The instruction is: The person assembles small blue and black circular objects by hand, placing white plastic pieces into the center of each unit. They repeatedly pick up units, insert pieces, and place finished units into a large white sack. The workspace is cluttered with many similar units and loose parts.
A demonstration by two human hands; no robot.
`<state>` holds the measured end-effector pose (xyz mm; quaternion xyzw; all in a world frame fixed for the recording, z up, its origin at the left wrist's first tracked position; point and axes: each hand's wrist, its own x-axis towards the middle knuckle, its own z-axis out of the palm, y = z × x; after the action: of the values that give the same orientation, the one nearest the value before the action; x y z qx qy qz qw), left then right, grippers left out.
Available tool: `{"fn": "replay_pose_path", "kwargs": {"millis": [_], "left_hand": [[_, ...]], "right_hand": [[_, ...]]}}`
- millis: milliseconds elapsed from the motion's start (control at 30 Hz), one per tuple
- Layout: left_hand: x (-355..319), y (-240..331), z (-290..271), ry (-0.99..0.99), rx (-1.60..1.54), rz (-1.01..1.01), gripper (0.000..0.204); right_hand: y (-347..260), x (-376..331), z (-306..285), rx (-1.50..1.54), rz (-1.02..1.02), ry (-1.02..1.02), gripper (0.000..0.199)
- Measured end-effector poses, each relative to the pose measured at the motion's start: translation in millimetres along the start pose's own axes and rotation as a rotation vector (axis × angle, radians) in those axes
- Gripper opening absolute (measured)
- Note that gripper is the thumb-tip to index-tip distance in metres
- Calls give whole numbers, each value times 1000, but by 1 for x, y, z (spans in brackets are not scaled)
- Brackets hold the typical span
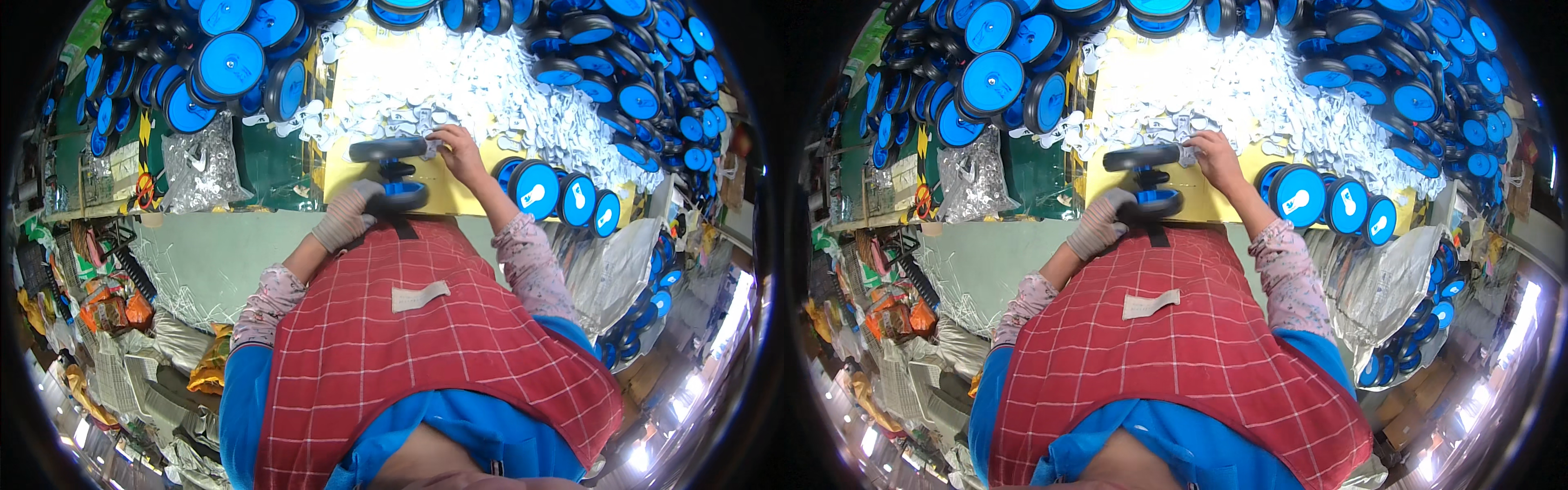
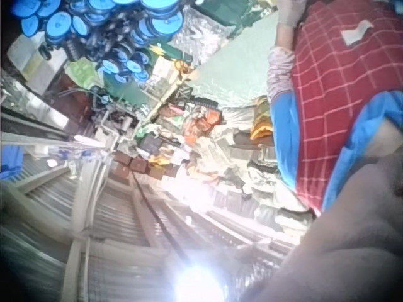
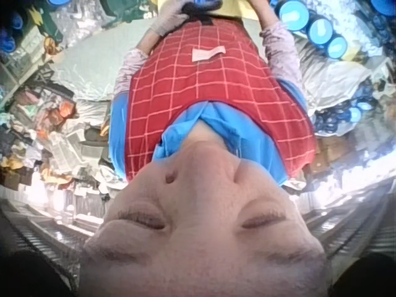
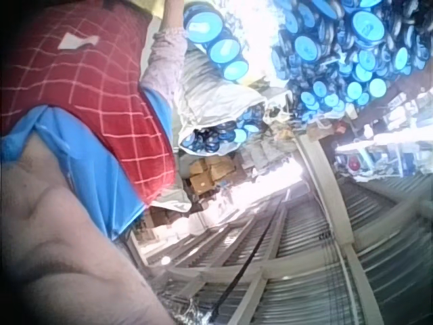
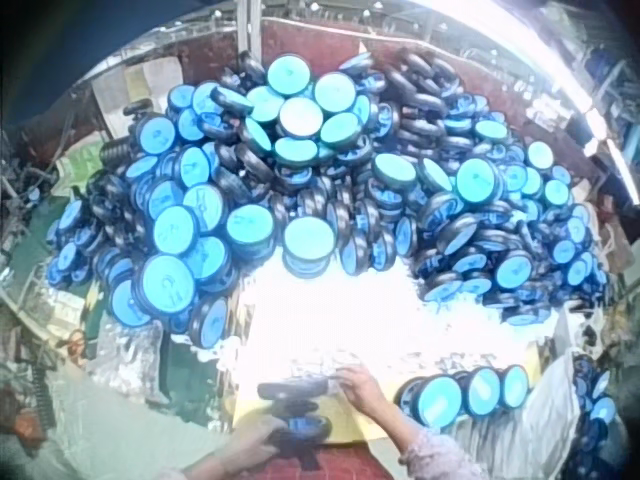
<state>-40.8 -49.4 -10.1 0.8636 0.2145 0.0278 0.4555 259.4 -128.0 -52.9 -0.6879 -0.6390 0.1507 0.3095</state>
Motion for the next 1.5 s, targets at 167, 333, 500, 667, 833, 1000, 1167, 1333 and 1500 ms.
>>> {"fn": "replay_pose_path", "kwargs": {"millis": [167,333,500,667,833,1000,1167,1333,1500], "left_hand": [[11,-55,30,-237,711,34,31],[24,-44,12,-383,668,-292,36],[24,-14,-25,577,38,-64,35],[85,-22,-43,38,-125,-242,44],[75,-72,-25,-158,-658,-257,37],[67,-93,-3,-203,-1240,-351,43],[61,-69,-23,-212,-773,-293,53],[57,-59,-31,-171,-606,-259,59],[53,-52,-38,-115,-405,-268,61]], "right_hand": [[20,5,13,-234,-131,-218,29],[14,17,8,-25,48,169,27],[-70,5,-35,448,345,-22,48],[-139,-17,6,165,194,-17,53],[-158,-20,10,-281,174,114,48],[-190,-20,22,-164,330,202,39],[-197,-6,49,-263,361,304,28],[-166,-3,57,56,615,402,68],[-153,36,18,116,782,-161,81]]}}
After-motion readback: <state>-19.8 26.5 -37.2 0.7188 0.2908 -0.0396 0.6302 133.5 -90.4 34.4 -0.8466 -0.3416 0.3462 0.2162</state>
